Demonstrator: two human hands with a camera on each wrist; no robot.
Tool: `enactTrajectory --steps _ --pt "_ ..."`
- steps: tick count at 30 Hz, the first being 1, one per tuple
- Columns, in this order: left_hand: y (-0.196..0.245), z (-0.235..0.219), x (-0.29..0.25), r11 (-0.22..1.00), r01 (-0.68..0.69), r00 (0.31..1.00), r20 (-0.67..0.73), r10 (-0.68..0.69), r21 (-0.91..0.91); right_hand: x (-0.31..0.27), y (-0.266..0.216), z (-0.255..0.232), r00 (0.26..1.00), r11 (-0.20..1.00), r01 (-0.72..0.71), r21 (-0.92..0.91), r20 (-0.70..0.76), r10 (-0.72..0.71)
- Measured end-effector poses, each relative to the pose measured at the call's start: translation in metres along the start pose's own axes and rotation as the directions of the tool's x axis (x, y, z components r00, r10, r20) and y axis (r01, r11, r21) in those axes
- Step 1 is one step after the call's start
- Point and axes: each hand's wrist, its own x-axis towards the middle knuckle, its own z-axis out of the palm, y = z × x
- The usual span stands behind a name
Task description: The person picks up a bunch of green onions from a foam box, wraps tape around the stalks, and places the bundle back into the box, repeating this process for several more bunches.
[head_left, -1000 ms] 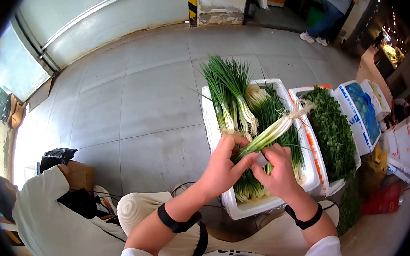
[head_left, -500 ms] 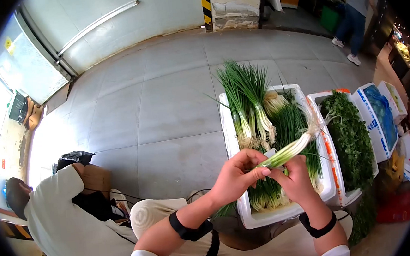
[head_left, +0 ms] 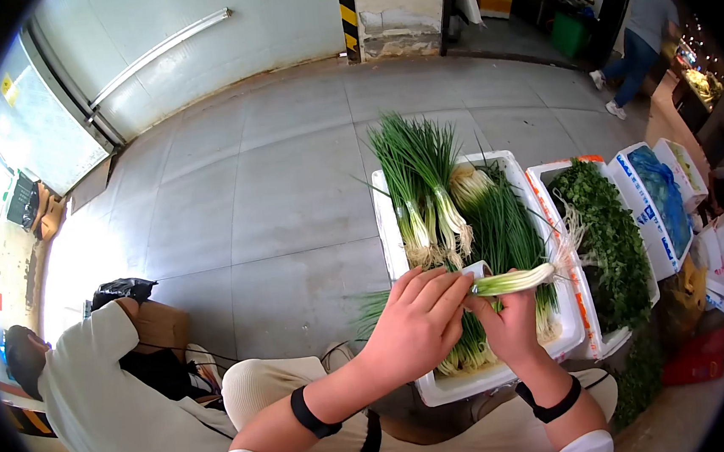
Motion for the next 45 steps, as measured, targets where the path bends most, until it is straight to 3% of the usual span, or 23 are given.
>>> enactTrajectory --steps 5,7,8,12,16,19,21,22,24,25,27,28,30,31,33,35,37,39,41,42,43,45 --pt "-0.008 0.0 0.002 0.998 -0.038 0.999 0.005 0.038 -0.04 0.001 -0.008 0.005 0.983 0.96 -0.183 0.21 0.014 0.184" --pt "-0.011 -0.002 0.001 0.998 0.043 0.994 0.105 -0.039 -0.04 0.004 -0.014 0.003 0.991 0.981 -0.126 0.145 -0.02 0.13" --pt "-0.013 -0.001 0.0 0.995 0.059 0.995 0.09 -0.053 -0.075 0.004 -0.01 0.003 0.996 0.996 -0.078 0.051 -0.027 0.079" --pt "-0.02 0.001 -0.002 0.986 0.054 0.998 0.044 -0.048 -0.157 0.01 -0.016 -0.004 0.999 0.999 -0.027 -0.024 0.018 0.028" --pt "-0.021 0.005 -0.005 0.984 0.048 0.999 -0.013 -0.051 -0.169 0.009 -0.011 -0.004 0.998 0.999 -0.038 -0.005 0.045 0.038" --pt "-0.017 0.001 -0.004 0.959 0.14 0.988 -0.021 -0.15 -0.246 0.009 -0.011 -0.005 0.999 0.999 -0.019 -0.047 0.032 0.021" --pt "-0.015 0.002 -0.004 0.854 0.309 0.939 -0.008 -0.344 -0.419 0.009 -0.01 -0.006 0.999 0.998 -0.011 -0.063 0.04 0.013" --pt "-0.015 0.001 -0.004 0.855 0.309 0.939 -0.009 -0.344 -0.416 0.009 -0.011 -0.007 0.999 0.998 -0.009 -0.061 0.04 0.011" --pt "-0.016 0.0 -0.004 0.719 0.435 0.883 0.101 -0.458 -0.542 0.01 -0.012 -0.011 0.997 0.995 0.039 -0.088 0.064 -0.033" --pt "-0.016 -0.001 -0.004 0.721 0.434 0.884 0.101 -0.456 -0.54 0.011 -0.012 -0.012 0.998 0.996 0.039 -0.086 0.061 -0.033" --pt "-0.016 -0.001 -0.004 0.57 0.497 0.845 0.213 -0.491 -0.654 0.012 -0.01 -0.014 0.995 0.993 0.036 -0.11 0.1 -0.025" --pt "-0.018 0.001 -0.005 0.57 0.496 0.846 0.217 -0.487 -0.656 0.013 -0.011 -0.016 0.995 0.993 0.033 -0.114 0.096 -0.022" --pt "-0.022 0.005 -0.007 0.3 0.431 0.854 0.278 -0.44 -0.851 0.014 -0.015 -0.02 0.992 0.999 0.011 -0.05 0.127 -0.004" --pt "-0.023 0.004 -0.007 0.298 0.432 0.855 0.283 -0.434 -0.851 0.013 -0.012 -0.022 0.993 0.998 0.006 -0.054 0.122 0.001" --pt "-0.024 0.0 -0.006 0.172 0.438 0.857 0.352 -0.375 -0.883 0.013 -0.005 -0.024 0.981 0.988 -0.054 0.148 0.19 0.025" --pt "-0.025 0.001 -0.006 0.183 0.467 0.853 0.387 -0.351 -0.865 0.013 -0.002 -0.024 0.987 0.98 -0.032 0.197 0.161 0.0" --pt "-0.028 0.007 -0.008 0.193 0.536 0.826 0.464 -0.319 -0.822 0.016 -0.007 -0.027 0.984 0.989 0.057 0.135 0.16 -0.078" --pt "-0.023 0.006 -0.006 0.257 0.524 0.838 0.437 -0.328 -0.812 0.013 -0.001 -0.025 0.986 0.994 0.064 0.083 0.146 -0.076" --pt "-0.012 -0.008 0.003 0.778 0.437 0.888 0.351 -0.296 -0.452 0.01 0.002 -0.021 0.988 0.997 0.069 0.033 0.133 -0.073" --pt "-0.013 -0.002 0.0 0.89 0.283 0.952 0.215 -0.216 -0.358 0.008 0.002 -0.018 0.996 1.0 0.005 0.01 0.093 -0.006" --pt "-0.01 0.002 -0.002 0.89 0.284 0.952 0.212 -0.219 -0.356 0.008 0.001 -0.016 0.997 0.998 -0.059 -0.01 0.052 0.06" --pt "0.0 0.01 -0.002 0.998 0.053 0.998 -0.041 -0.055 -0.04 0.006 -0.002 -0.009 0.998 0.997 -0.069 -0.016 0.01 0.069"
